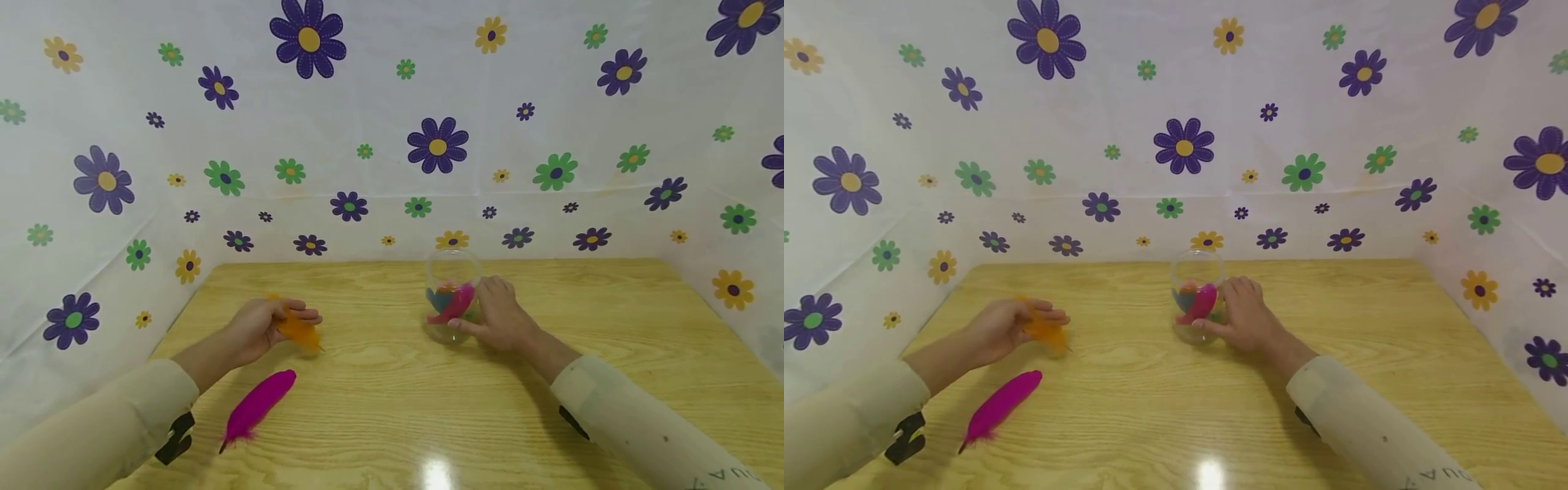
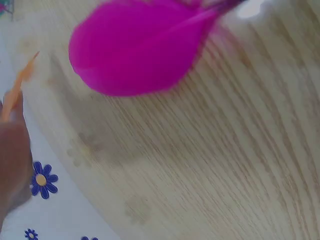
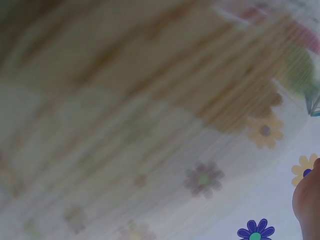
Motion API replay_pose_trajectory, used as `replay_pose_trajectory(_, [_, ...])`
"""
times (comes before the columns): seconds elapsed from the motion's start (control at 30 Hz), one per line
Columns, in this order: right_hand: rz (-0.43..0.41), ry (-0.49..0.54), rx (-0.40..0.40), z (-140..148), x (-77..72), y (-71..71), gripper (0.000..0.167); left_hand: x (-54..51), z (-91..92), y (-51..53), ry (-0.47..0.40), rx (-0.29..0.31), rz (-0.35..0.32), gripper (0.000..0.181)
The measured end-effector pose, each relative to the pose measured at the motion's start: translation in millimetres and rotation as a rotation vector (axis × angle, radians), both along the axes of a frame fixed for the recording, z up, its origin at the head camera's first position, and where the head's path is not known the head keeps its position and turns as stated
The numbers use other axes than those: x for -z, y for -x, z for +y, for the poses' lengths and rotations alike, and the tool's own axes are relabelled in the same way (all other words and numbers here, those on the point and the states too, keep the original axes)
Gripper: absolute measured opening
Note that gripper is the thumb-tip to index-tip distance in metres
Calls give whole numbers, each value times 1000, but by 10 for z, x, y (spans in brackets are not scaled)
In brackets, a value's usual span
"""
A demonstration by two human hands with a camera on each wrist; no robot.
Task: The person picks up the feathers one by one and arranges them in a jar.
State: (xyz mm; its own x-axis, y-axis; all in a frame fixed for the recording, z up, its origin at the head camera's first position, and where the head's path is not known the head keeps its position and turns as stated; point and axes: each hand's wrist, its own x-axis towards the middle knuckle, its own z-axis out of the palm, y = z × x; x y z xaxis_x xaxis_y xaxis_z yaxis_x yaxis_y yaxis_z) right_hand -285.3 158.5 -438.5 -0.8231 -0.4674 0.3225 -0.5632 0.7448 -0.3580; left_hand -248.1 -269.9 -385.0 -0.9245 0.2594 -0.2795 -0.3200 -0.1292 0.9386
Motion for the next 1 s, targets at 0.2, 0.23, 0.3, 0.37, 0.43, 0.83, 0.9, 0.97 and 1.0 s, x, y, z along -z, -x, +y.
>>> replay_pose_trajectory(0.2, [-4,0,-3,-9,1,8,56,16,-79,58,-60,135,-12,60])
replay_pose_trajectory(0.23, [-5,0,-3,-9,1,9,56,11,-87,62,-62,139,-15,60])
replay_pose_trajectory(0.3, [-4,0,1,-10,-1,8,57,-4,-89,68,-56,142,-17,60])
replay_pose_trajectory(0.37, [-4,-4,6,-6,0,9,57,-18,-83,72,-44,148,-12,60])
replay_pose_trajectory(0.43, [-6,-9,10,-4,-2,9,58,-34,-69,76,-25,160,0,60])
replay_pose_trajectory(0.83, [-5,1,-3,-9,12,-6,54,-250,80,145,-60,183,46,58])
replay_pose_trajectory(0.9, [2,-3,-1,-9,12,-5,55,-312,111,172,-78,179,58,57])
replay_pose_trajectory(0.97, [3,1,-3,-10,7,-5,55,-376,145,196,-102,176,62,57])
replay_pose_trajectory(1.0, [2,3,-5,-11,5,-5,56,-406,161,208,-110,174,66,56])
